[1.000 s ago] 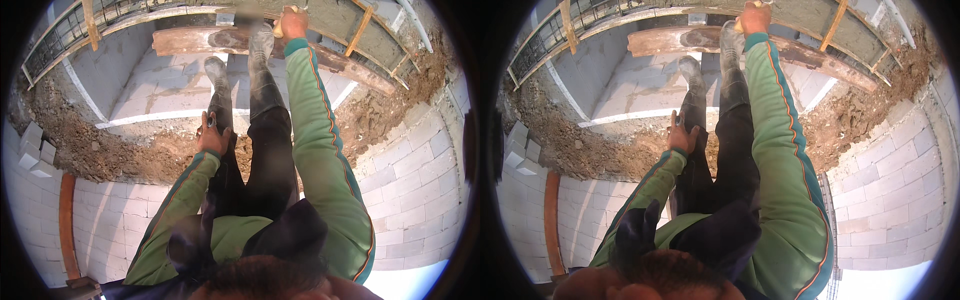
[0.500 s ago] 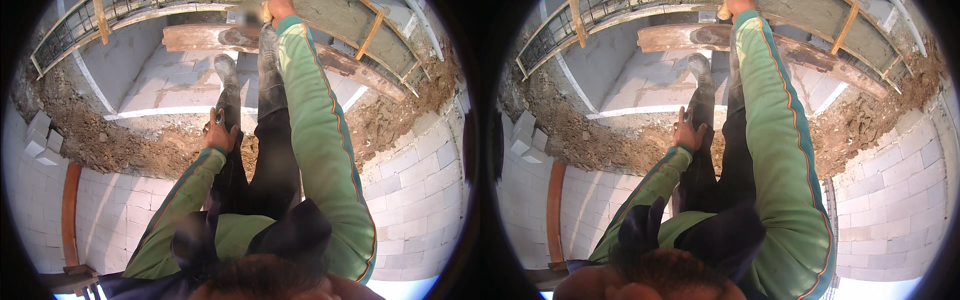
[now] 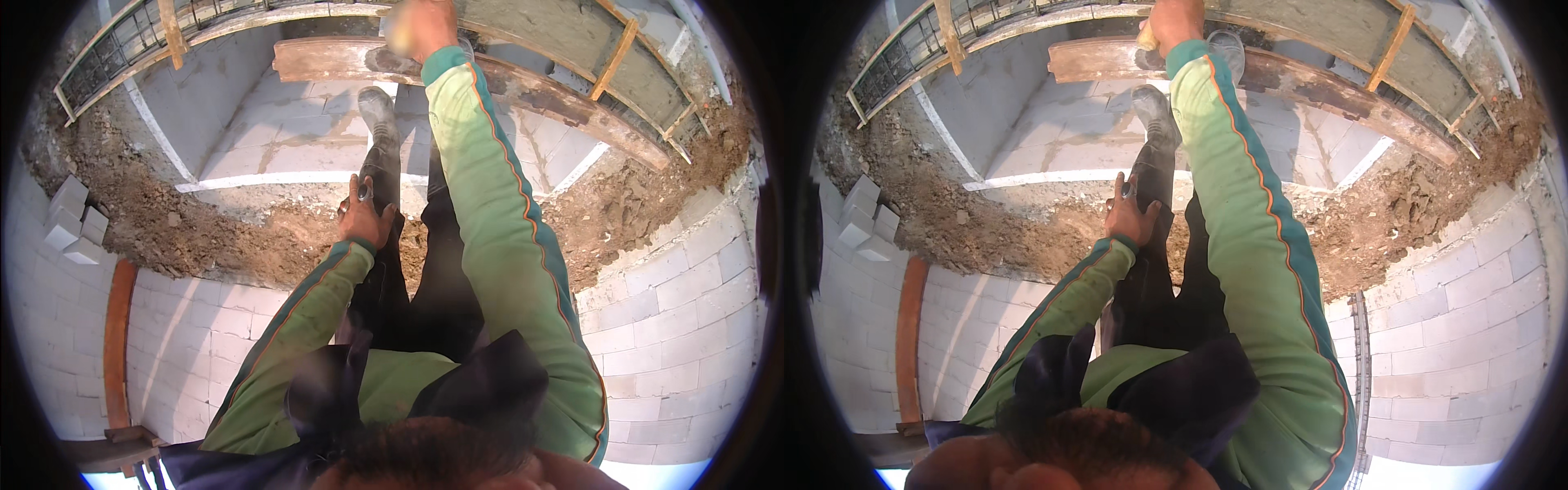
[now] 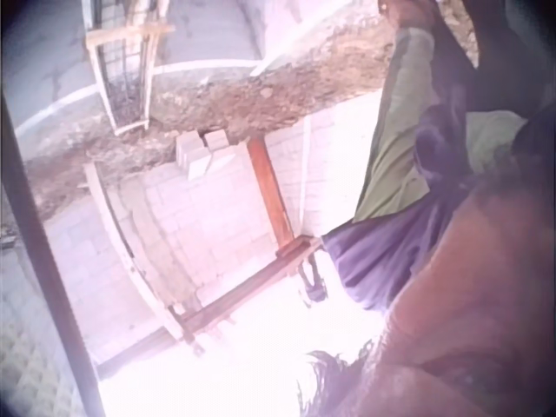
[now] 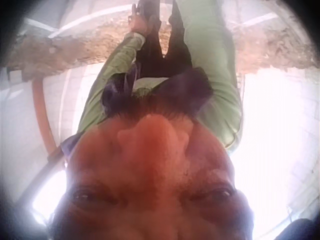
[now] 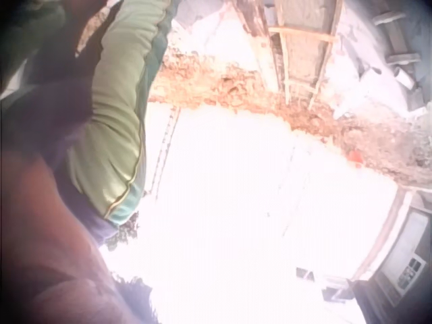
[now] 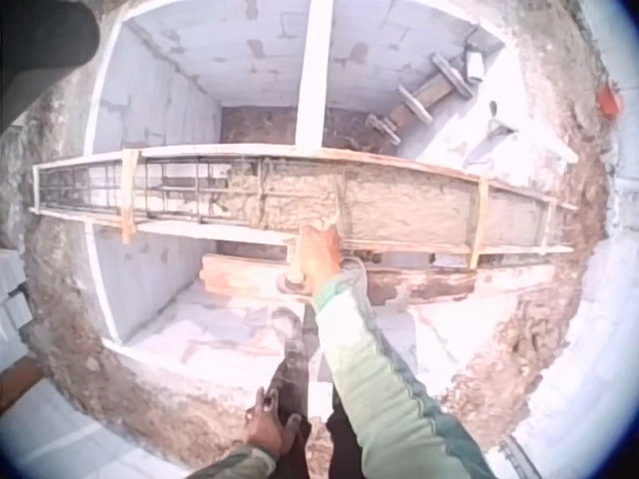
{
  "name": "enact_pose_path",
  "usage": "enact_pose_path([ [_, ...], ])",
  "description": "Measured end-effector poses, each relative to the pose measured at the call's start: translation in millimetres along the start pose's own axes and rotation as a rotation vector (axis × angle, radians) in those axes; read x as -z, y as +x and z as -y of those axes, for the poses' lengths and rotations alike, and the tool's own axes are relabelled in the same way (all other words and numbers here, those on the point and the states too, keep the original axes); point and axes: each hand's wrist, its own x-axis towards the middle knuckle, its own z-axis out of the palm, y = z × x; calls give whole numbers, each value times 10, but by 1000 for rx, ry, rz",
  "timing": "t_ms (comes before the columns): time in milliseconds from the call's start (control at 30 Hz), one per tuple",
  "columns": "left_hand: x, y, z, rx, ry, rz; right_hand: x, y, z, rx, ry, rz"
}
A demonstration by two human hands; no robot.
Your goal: The person uses a trowel to smooth wet concrete within a wooden form, pours more concrete from a bucket into the form, and maneuvers a wooden plank above the foundation structure.
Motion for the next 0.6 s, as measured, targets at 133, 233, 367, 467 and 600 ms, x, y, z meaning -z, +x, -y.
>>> enact_pose_path([
  [133,1,-5,15,-16,-27,-18,-47,-138,316,-181,192,494],
  [233,11,-13,32,-24,-46,-37,-352,-189,624,454,-749,840],
  [367,28,-7,48,-1,-103,24,-627,-273,613,99,268,299],
  [467,36,-23,57,12,-141,50,-568,-295,557,-384,743,336],
  [600,2,-25,69,-20,-151,25,-637,-390,683,-288,852,532],
])
